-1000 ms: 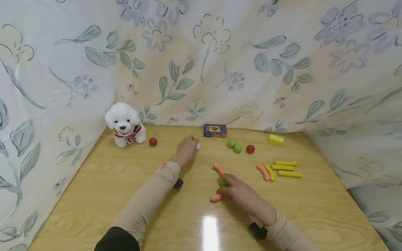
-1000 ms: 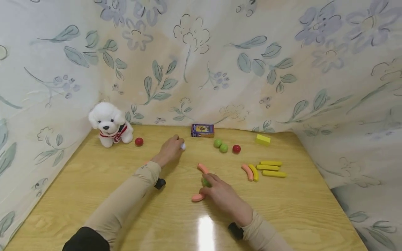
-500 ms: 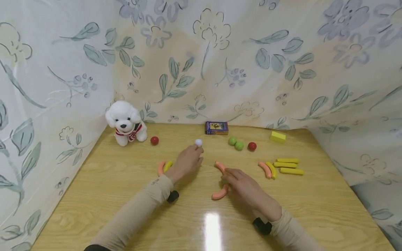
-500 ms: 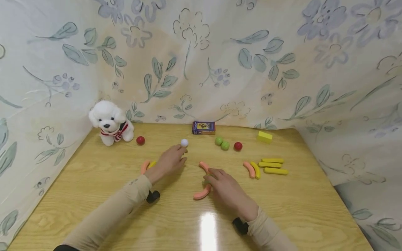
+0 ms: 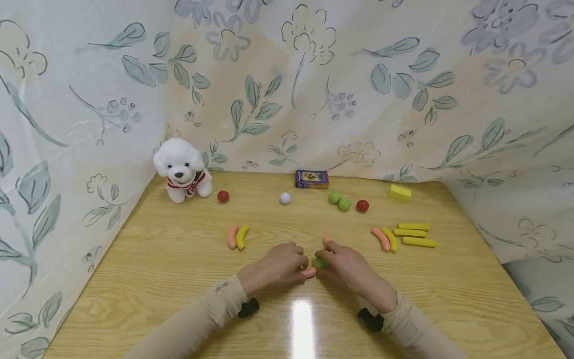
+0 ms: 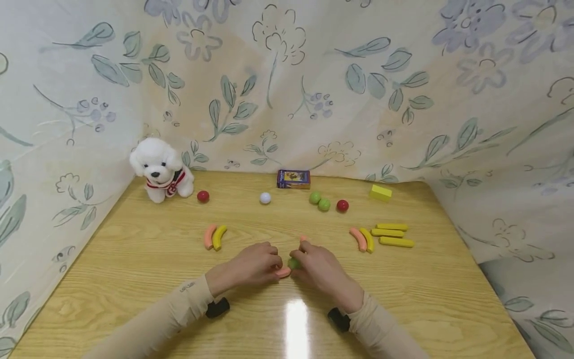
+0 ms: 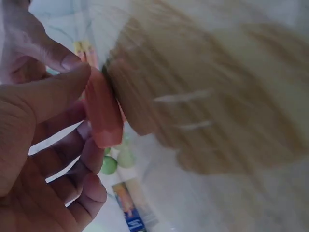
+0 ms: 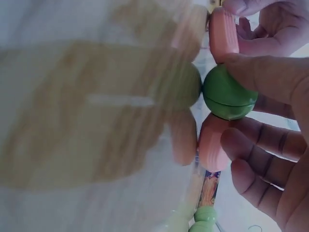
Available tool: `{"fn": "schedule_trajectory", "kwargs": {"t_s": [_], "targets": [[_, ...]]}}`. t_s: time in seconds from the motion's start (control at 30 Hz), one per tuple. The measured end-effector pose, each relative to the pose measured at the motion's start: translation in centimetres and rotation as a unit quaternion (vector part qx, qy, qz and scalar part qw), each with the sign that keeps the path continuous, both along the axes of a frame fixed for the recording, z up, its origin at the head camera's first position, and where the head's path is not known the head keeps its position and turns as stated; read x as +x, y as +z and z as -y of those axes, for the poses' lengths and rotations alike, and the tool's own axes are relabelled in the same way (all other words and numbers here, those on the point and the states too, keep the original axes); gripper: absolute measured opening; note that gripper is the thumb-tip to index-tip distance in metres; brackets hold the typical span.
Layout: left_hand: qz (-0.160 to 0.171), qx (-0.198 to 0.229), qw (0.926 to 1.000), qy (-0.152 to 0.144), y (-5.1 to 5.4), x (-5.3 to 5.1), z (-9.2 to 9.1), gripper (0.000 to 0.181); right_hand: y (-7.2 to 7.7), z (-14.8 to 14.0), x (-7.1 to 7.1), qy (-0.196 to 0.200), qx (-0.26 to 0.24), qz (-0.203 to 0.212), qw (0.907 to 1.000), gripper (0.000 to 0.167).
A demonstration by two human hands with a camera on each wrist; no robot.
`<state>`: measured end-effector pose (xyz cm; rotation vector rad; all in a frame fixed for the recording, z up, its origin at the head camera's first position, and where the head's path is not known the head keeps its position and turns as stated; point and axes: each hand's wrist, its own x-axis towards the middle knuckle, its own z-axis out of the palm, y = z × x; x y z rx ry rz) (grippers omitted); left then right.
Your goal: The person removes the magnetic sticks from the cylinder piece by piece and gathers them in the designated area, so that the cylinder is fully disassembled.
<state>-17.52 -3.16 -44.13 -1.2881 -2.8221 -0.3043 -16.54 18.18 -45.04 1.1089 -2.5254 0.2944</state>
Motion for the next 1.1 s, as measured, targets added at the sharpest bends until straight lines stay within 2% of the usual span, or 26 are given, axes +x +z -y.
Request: {"fn": "schedule_trajectory", "kwargs": {"t_s": [0.07,0.13,0.23,0.37,0.47,0.63,0.73,0.8,0.83,0.9,0.97,1.03,1.1], "targets": [[0.006,0.003,1.0000,0.000,-0.1,0.0,0.3,0.032,0.0,0.2,0.1,-0.002,-0.001,-0.001,1.0000,0.031],[-0.003,0.009,0.9999,-0.006,-0.2,-0.1,0.5,0.031,0.0,0.3,0.1,-0.007,-0.001,0.002,1.0000,0.030],[-0.044,0.007,0.9989,-0.010,-0.2,-0.1,0.8,0.024,0.1,0.3,0.3,-0.014,0.002,0.017,0.9997,0.027],[-0.111,0.001,0.9936,0.018,-0.3,-0.2,1.2,0.010,0.5,0.1,0.8,-0.007,0.016,0.049,0.9986,0.035],[-0.124,0.011,0.9917,0.030,-0.3,-0.4,1.5,0.008,0.6,0.1,1.0,0.000,0.023,0.048,0.9986,0.042],[-0.101,0.029,0.9943,0.016,-0.6,-0.5,1.5,0.007,0.2,1.0,1.2,0.005,0.031,0.029,0.9991,0.040],[-0.082,0.022,0.9960,0.026,-0.6,-0.4,1.4,0.005,0.2,1.4,1.4,0.010,0.039,0.034,0.9986,0.038],[-0.045,0.033,0.9969,0.055,-0.5,-0.4,1.2,0.006,0.2,1.5,1.6,0.008,0.043,0.042,0.9981,0.038],[-0.024,0.040,0.9958,0.079,-0.5,-0.3,1.0,0.008,0.2,1.5,1.6,0.007,0.045,0.044,0.9980,0.038],[0.017,0.058,0.9900,0.127,-0.3,-0.4,0.7,0.017,0.1,1.5,1.7,0.003,0.047,0.047,0.9978,0.041],[0.061,0.075,0.9807,0.170,-0.2,-0.6,0.4,0.025,0.1,1.5,1.8,0.005,0.043,0.048,0.9979,0.042],[0.089,0.073,0.9744,0.193,0.0,-0.8,0.2,0.032,0.0,1.6,1.9,0.013,0.036,0.048,0.9981,0.040],[0.114,0.074,0.9716,0.194,0.1,-1.1,0.1,0.034,-0.1,1.8,1.9,0.026,0.027,0.051,0.9980,0.035]]}}
